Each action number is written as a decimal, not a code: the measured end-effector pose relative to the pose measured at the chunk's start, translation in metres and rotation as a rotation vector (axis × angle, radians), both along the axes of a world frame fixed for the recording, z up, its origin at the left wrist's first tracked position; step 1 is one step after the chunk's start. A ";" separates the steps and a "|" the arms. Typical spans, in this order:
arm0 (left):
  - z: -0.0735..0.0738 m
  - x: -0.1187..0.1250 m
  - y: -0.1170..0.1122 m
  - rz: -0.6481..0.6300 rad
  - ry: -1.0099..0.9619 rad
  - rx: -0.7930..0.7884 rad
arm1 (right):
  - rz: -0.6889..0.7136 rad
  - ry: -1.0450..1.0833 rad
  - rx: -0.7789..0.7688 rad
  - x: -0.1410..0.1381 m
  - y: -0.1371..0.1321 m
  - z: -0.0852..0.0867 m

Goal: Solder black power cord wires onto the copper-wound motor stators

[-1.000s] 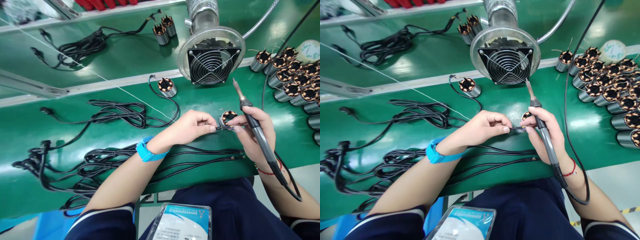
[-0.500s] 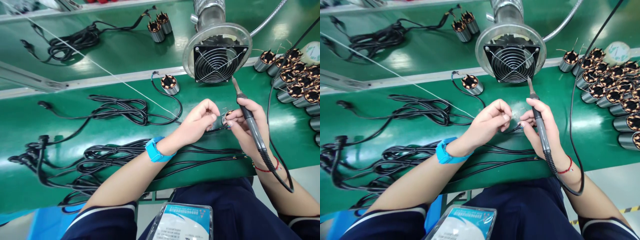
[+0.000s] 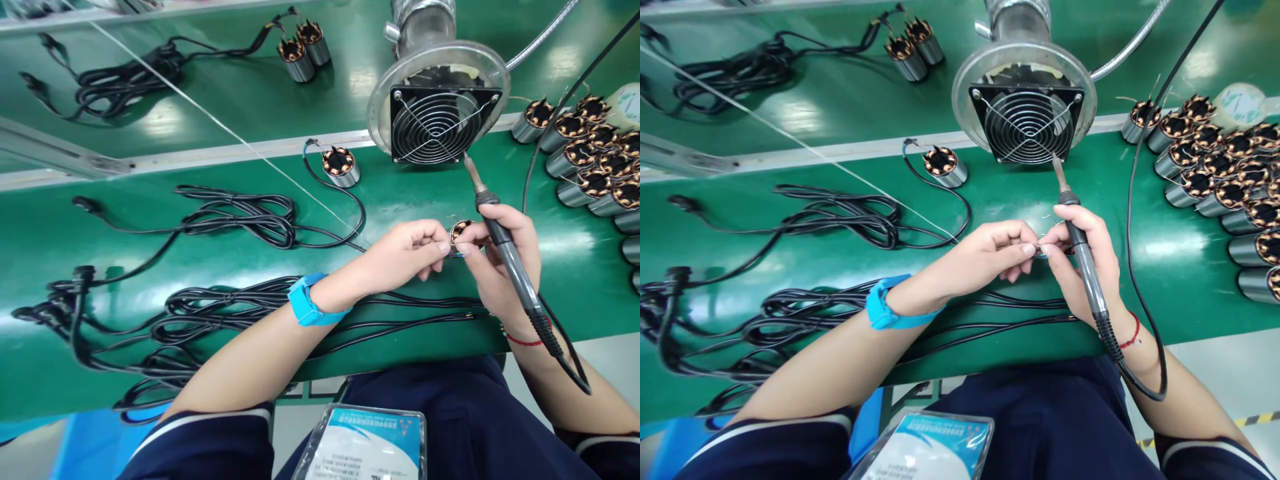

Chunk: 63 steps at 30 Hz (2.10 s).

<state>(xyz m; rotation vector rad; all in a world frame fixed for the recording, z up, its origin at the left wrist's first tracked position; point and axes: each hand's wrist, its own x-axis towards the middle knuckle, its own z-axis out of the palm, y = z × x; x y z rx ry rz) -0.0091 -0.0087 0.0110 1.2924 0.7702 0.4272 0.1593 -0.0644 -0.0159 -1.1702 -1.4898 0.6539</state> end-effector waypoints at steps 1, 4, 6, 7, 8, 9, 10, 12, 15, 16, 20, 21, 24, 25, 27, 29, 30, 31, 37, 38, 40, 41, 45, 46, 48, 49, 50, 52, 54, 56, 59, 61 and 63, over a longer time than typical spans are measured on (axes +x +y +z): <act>0.000 0.001 0.001 0.038 0.020 0.010 | -0.007 -0.028 -0.006 0.002 0.000 -0.001; -0.006 0.003 0.004 0.153 0.092 0.099 | -0.106 -0.206 -0.020 0.010 0.001 -0.003; -0.012 0.004 0.007 0.192 0.137 0.154 | -0.181 -0.343 -0.046 0.016 0.002 -0.006; -0.014 0.004 0.008 0.207 0.151 0.175 | -0.191 -0.388 -0.075 0.019 0.002 -0.007; -0.016 0.004 0.009 0.222 0.157 0.188 | -0.183 -0.411 -0.105 0.021 0.003 -0.009; -0.017 0.004 0.010 0.233 0.158 0.191 | -0.164 -0.416 -0.128 0.022 0.003 -0.010; -0.017 0.004 0.010 0.240 0.154 0.187 | -0.143 -0.408 -0.140 0.022 0.003 -0.011; -0.016 0.003 0.010 0.246 0.148 0.173 | -0.126 -0.372 -0.124 0.021 0.003 -0.010; -0.014 0.003 0.011 0.262 0.147 0.193 | -0.169 -0.285 -0.034 0.018 0.001 -0.006; -0.014 0.004 0.011 0.273 0.146 0.211 | -0.184 -0.243 0.002 0.016 0.000 -0.005; -0.017 0.008 0.015 0.320 0.159 0.334 | -0.202 -0.130 0.173 0.019 -0.011 -0.007; -0.019 0.008 0.016 0.323 0.169 0.373 | -0.204 -0.149 0.226 0.021 -0.014 -0.009; -0.022 0.010 0.018 0.312 0.204 0.474 | -0.195 -0.247 0.352 0.028 -0.020 -0.013; -0.022 0.011 0.018 0.310 0.215 0.499 | -0.190 -0.258 0.374 0.029 -0.021 -0.014; -0.023 0.011 0.019 0.317 0.231 0.533 | -0.186 -0.261 0.390 0.030 -0.021 -0.014; -0.022 0.011 0.019 0.327 0.240 0.548 | -0.189 -0.266 0.390 0.029 -0.021 -0.014; -0.021 0.011 0.019 0.330 0.243 0.550 | -0.189 -0.273 0.386 0.028 -0.020 -0.014; -0.021 0.011 0.018 0.331 0.248 0.547 | -0.192 -0.279 0.380 0.027 -0.020 -0.013; -0.016 0.011 0.018 0.339 0.274 0.475 | -0.193 -0.248 0.327 0.022 -0.022 -0.009; -0.016 0.011 0.018 0.341 0.276 0.469 | -0.185 -0.246 0.322 0.022 -0.022 -0.008; -0.015 0.011 0.017 0.346 0.282 0.472 | -0.174 -0.249 0.311 0.021 -0.022 -0.007; -0.015 0.012 0.017 0.351 0.287 0.478 | -0.173 -0.249 0.306 0.021 -0.022 -0.007; -0.013 0.013 0.017 0.364 0.293 0.494 | -0.181 -0.254 0.320 0.021 -0.022 -0.008; -0.012 0.013 0.017 0.366 0.291 0.496 | -0.184 -0.258 0.330 0.020 -0.022 -0.008; -0.011 0.013 0.017 0.368 0.293 0.500 | -0.186 -0.266 0.341 0.020 -0.022 -0.007; -0.011 0.013 0.017 0.369 0.298 0.504 | -0.183 -0.270 0.339 0.020 -0.022 -0.007; -0.011 0.013 0.017 0.369 0.307 0.508 | -0.176 -0.271 0.334 0.020 -0.022 -0.006; -0.012 0.013 0.017 0.365 0.320 0.517 | -0.164 -0.275 0.327 0.021 -0.021 -0.006; -0.012 0.013 0.017 0.363 0.325 0.524 | -0.170 -0.295 0.341 0.023 -0.020 -0.007; -0.012 0.013 0.017 0.364 0.327 0.525 | -0.191 -0.309 0.367 0.025 -0.019 -0.009; -0.012 0.013 0.017 0.367 0.322 0.525 | -0.188 -0.297 0.356 0.027 -0.019 -0.011; -0.012 0.013 0.017 0.370 0.315 0.521 | -0.175 -0.288 0.335 0.027 -0.019 -0.011; -0.012 0.013 0.017 0.380 0.311 0.520 | -0.167 -0.291 0.334 0.026 -0.019 -0.010</act>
